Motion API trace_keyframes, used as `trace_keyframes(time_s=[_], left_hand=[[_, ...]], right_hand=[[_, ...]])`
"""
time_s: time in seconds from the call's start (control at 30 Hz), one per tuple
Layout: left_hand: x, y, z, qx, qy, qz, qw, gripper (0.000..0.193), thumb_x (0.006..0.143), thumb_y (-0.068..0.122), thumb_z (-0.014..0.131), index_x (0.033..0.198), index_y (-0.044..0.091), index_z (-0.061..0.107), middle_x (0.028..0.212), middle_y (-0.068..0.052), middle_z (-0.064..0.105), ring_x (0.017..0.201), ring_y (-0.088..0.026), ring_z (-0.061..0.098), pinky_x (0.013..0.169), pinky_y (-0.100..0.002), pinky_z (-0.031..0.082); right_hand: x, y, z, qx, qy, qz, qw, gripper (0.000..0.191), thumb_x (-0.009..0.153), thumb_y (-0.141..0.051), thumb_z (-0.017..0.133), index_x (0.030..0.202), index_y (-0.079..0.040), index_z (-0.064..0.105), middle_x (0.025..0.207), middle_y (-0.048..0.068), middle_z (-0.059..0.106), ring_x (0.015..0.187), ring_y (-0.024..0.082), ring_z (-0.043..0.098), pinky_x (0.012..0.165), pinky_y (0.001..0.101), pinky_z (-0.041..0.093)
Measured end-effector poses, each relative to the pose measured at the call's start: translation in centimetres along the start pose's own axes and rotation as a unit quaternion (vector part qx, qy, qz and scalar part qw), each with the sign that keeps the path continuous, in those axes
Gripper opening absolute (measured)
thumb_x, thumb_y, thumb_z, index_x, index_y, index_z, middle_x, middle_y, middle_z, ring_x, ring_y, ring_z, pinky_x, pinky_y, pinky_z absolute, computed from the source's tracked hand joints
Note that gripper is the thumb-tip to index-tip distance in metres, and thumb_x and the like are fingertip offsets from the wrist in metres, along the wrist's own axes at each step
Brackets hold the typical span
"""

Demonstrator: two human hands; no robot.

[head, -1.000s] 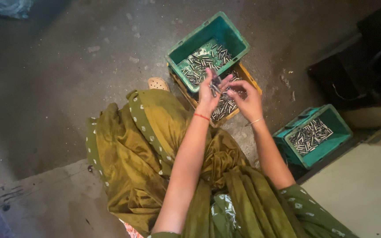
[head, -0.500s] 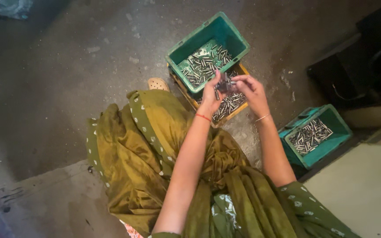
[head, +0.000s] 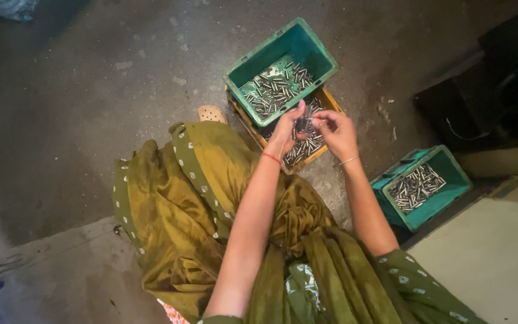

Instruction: The person sits on the floor and sorts small metal pieces by hand, picking them from a green bin and placing them into a yellow bin. The person repeatedly handles the pieces one by one, transferring them between the two bins.

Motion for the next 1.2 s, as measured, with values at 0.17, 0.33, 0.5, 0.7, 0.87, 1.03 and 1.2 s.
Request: trace_keyframes(time_s=[0.17, 0.33, 0.5, 0.7, 0.87, 1.03, 1.2], left_hand=[[-0.2, 0.1, -0.2, 0.000, -0.011, -0.033, 0.999, 0.041, 0.099, 0.049, 0.063, 0.094, 0.008, 0.058, 0.074, 0.000, 0.056, 0.051, -0.006, 0.046, 0.035, -0.020, 0.025], [-0.9, 0.6, 0.4, -0.008, -0.032, -0.050, 0.998, 0.037, 0.097, 0.046, 0.062, 0.092, 0.010, 0.059, 0.075, 0.000, 0.058, 0.051, -0.006, 0.045, 0.035, -0.020, 0.023], [-1.3, 0.8, 0.7, 0.027, -0.025, -0.070, 0.997, 0.036, 0.100, 0.046, 0.064, 0.090, 0.012, 0.056, 0.069, 0.004, 0.048, 0.048, -0.003, 0.033, 0.036, -0.018, 0.022], [-2.0, 1.2, 0.8, 0.089, -0.053, -0.069, 0.992, 0.036, 0.098, 0.047, 0.062, 0.090, 0.012, 0.056, 0.071, 0.004, 0.053, 0.047, -0.002, 0.030, 0.036, -0.017, 0.020], [-1.8, 0.5, 0.5, 0.083, -0.039, -0.067, 0.994, 0.036, 0.099, 0.046, 0.063, 0.089, 0.012, 0.054, 0.067, 0.004, 0.049, 0.044, -0.002, 0.027, 0.037, -0.018, 0.020], [-0.5, 1.5, -2.5, -0.003, 0.126, 0.001, 0.992, 0.041, 0.099, 0.051, 0.057, 0.094, 0.011, 0.066, 0.063, 0.007, 0.039, 0.042, -0.002, 0.028, 0.034, -0.018, 0.018], [0.4, 2.5, -1.6, -0.223, 0.014, 0.087, 0.971, 0.032, 0.105, 0.044, 0.053, 0.090, 0.015, 0.053, 0.074, 0.000, 0.050, 0.062, -0.017, 0.052, 0.051, -0.031, 0.042]], right_hand=[[-0.5, -1.8, -0.1, -0.152, 0.015, 0.029, 0.988, 0.015, 0.094, -0.015, 0.072, 0.106, -0.006, 0.074, 0.085, 0.005, 0.074, 0.074, 0.011, 0.068, 0.070, 0.0272, 0.052], [-0.5, -3.0, 0.1, -0.151, -0.055, -0.080, 0.984, 0.016, 0.101, -0.018, 0.063, 0.109, -0.005, 0.067, 0.088, 0.013, 0.066, 0.077, 0.023, 0.063, 0.072, 0.0339, 0.050], [-0.7, -3.2, -0.5, -0.159, -0.106, -0.077, 0.979, 0.018, 0.103, -0.022, 0.059, 0.106, -0.005, 0.064, 0.085, 0.013, 0.066, 0.075, 0.028, 0.064, 0.071, 0.0380, 0.051], [-1.7, -0.7, 0.7, -0.319, -0.066, -0.012, 0.945, 0.022, 0.106, -0.029, 0.053, 0.107, -0.007, 0.059, 0.079, 0.015, 0.068, 0.075, 0.034, 0.065, 0.065, 0.0454, 0.049], [-1.2, 2.5, 0.8, -0.203, -0.093, 0.047, 0.974, 0.024, 0.105, -0.030, 0.050, 0.102, -0.007, 0.058, 0.072, 0.013, 0.066, 0.065, 0.028, 0.066, 0.062, 0.0403, 0.050], [-1.9, 1.1, -2.1, -0.020, -0.083, 0.025, 0.996, 0.032, 0.115, -0.032, 0.052, 0.102, -0.007, 0.067, 0.078, 0.014, 0.059, 0.067, 0.028, 0.053, 0.065, 0.0418, 0.043], [-1.1, -4.3, -1.9, -0.232, -0.022, -0.225, 0.946, 0.022, 0.101, -0.024, 0.069, 0.115, -0.007, 0.070, 0.109, 0.010, 0.073, 0.096, 0.023, 0.069, 0.083, 0.0347, 0.055]])
Point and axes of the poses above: each hand's wrist, its own x-axis towards the middle knuckle, its own z-axis out of the palm, y = z × x, the point moved 3 cm from there along x, towards the middle knuckle
